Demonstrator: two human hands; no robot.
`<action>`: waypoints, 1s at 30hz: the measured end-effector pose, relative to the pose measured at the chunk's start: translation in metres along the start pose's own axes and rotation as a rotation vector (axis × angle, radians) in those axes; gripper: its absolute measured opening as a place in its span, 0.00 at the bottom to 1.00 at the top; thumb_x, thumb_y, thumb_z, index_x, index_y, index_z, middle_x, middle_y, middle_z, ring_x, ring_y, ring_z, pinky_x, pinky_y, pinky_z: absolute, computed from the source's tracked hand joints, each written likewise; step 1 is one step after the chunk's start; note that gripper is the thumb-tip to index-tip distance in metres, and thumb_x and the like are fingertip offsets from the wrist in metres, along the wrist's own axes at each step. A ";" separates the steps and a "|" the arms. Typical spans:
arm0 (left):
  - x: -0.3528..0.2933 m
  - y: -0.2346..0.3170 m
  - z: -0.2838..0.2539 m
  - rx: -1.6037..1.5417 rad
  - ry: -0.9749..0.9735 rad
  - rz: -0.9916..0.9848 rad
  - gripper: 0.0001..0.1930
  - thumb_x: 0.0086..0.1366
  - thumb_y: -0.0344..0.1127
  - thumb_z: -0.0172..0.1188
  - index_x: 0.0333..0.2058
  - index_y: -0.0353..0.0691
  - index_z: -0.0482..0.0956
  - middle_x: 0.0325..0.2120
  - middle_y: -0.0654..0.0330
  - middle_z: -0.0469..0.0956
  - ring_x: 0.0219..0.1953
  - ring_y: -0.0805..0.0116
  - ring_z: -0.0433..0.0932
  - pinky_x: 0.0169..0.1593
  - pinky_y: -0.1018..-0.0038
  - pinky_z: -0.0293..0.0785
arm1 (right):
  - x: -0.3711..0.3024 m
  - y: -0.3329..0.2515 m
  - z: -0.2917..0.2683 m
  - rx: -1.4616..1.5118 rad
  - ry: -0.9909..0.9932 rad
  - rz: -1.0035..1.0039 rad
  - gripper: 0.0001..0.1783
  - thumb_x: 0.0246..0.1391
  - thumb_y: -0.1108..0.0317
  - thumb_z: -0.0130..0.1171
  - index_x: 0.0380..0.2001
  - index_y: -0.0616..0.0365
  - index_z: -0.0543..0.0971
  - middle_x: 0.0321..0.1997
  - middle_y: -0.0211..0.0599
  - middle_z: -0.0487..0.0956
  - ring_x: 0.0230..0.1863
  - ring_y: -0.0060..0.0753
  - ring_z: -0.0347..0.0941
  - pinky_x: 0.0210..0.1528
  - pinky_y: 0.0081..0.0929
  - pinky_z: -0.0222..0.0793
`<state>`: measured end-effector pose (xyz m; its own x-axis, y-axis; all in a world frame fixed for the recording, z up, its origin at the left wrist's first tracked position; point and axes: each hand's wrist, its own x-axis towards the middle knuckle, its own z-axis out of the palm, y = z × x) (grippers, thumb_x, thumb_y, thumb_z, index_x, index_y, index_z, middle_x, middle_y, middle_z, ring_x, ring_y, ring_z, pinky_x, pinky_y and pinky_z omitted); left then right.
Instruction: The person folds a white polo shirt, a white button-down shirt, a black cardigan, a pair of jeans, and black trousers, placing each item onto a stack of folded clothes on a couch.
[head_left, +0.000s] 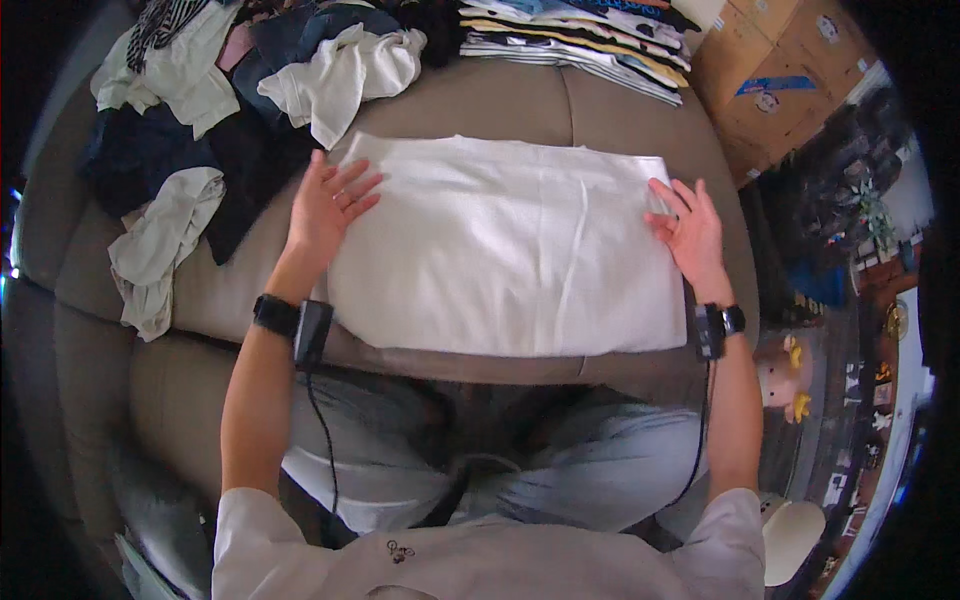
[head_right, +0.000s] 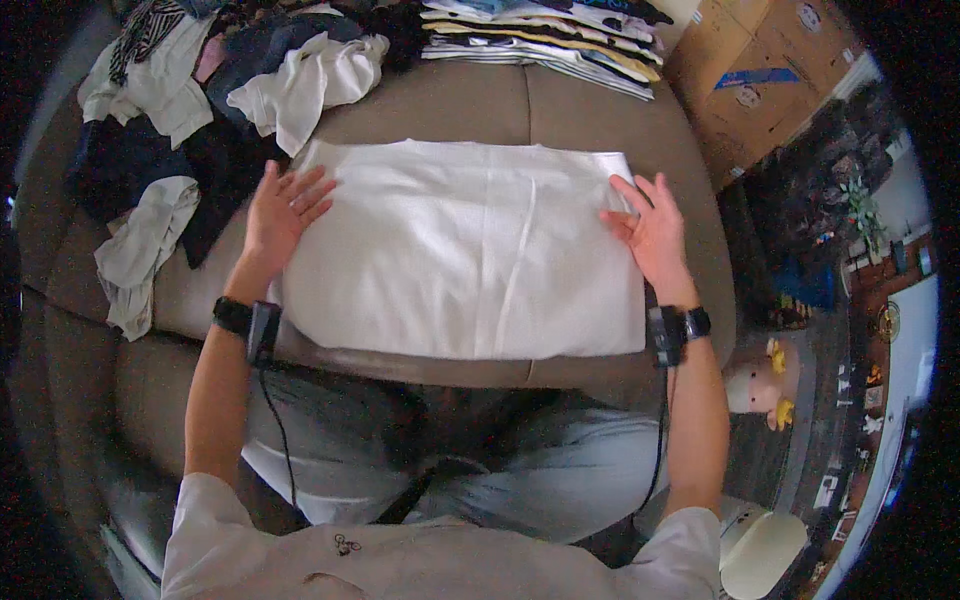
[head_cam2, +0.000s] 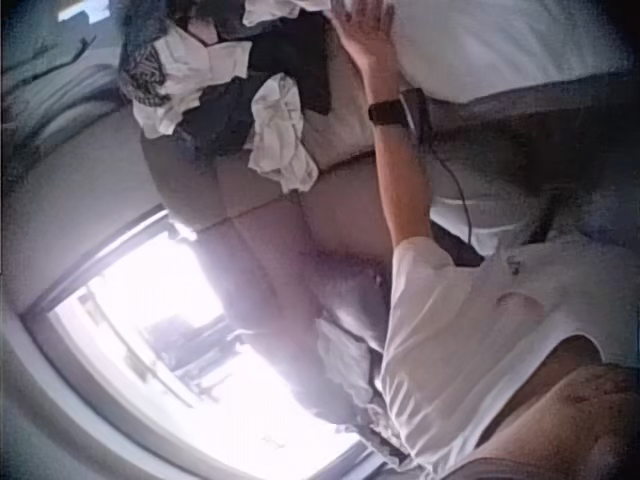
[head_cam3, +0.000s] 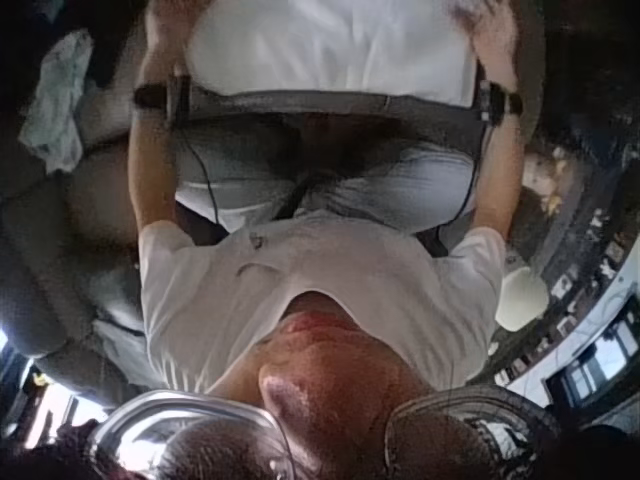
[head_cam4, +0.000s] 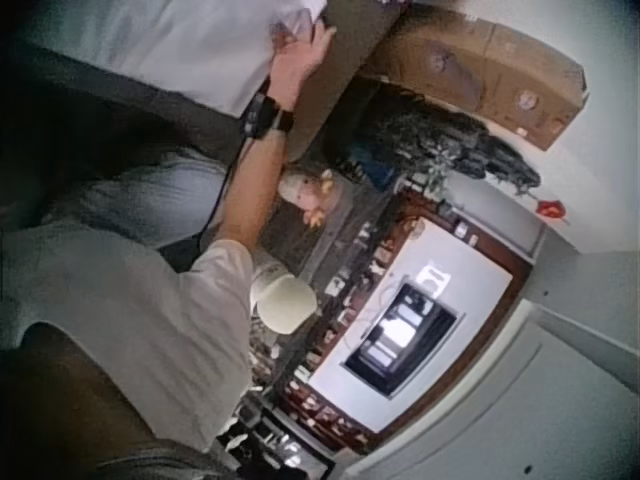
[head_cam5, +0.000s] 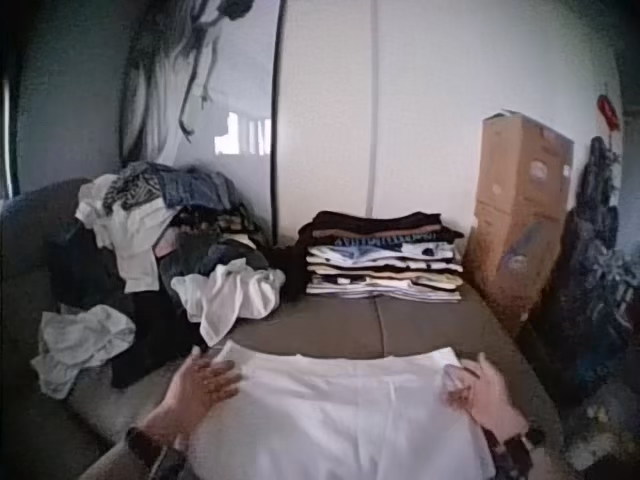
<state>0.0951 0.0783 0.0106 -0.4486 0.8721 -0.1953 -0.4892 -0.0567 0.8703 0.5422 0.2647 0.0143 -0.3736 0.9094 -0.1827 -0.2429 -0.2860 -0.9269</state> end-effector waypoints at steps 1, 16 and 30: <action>-0.004 -0.005 -0.003 0.005 0.003 -0.007 0.36 0.71 0.53 0.48 0.63 0.28 0.52 0.61 0.47 0.67 0.59 0.53 0.71 0.61 0.61 0.68 | -0.009 -0.001 0.001 0.004 0.003 0.007 0.44 0.64 0.42 0.45 0.70 0.62 0.48 0.67 0.47 0.67 0.40 0.40 0.80 0.39 0.24 0.72; -0.090 0.020 -0.062 0.752 0.012 -0.116 0.18 0.66 0.39 0.60 0.49 0.33 0.75 0.36 0.67 0.78 0.36 0.78 0.72 0.40 0.81 0.69 | -0.129 -0.002 -0.045 -0.841 0.225 0.038 0.37 0.49 0.60 0.71 0.60 0.59 0.68 0.50 0.42 0.76 0.47 0.30 0.72 0.46 0.28 0.69; -0.115 0.014 -0.045 0.497 -0.292 -0.183 0.14 0.69 0.38 0.57 0.49 0.38 0.74 0.28 0.71 0.71 0.24 0.82 0.64 0.28 0.83 0.60 | -0.133 -0.001 -0.028 -0.174 -0.013 0.192 0.07 0.62 0.68 0.57 0.40 0.56 0.73 0.21 0.23 0.68 0.13 0.15 0.57 0.16 0.17 0.47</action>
<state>0.1057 -0.0444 0.0251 -0.1319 0.9475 -0.2913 -0.0995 0.2797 0.9549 0.6174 0.1525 0.0303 -0.4099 0.8390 -0.3579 -0.0088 -0.3960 -0.9182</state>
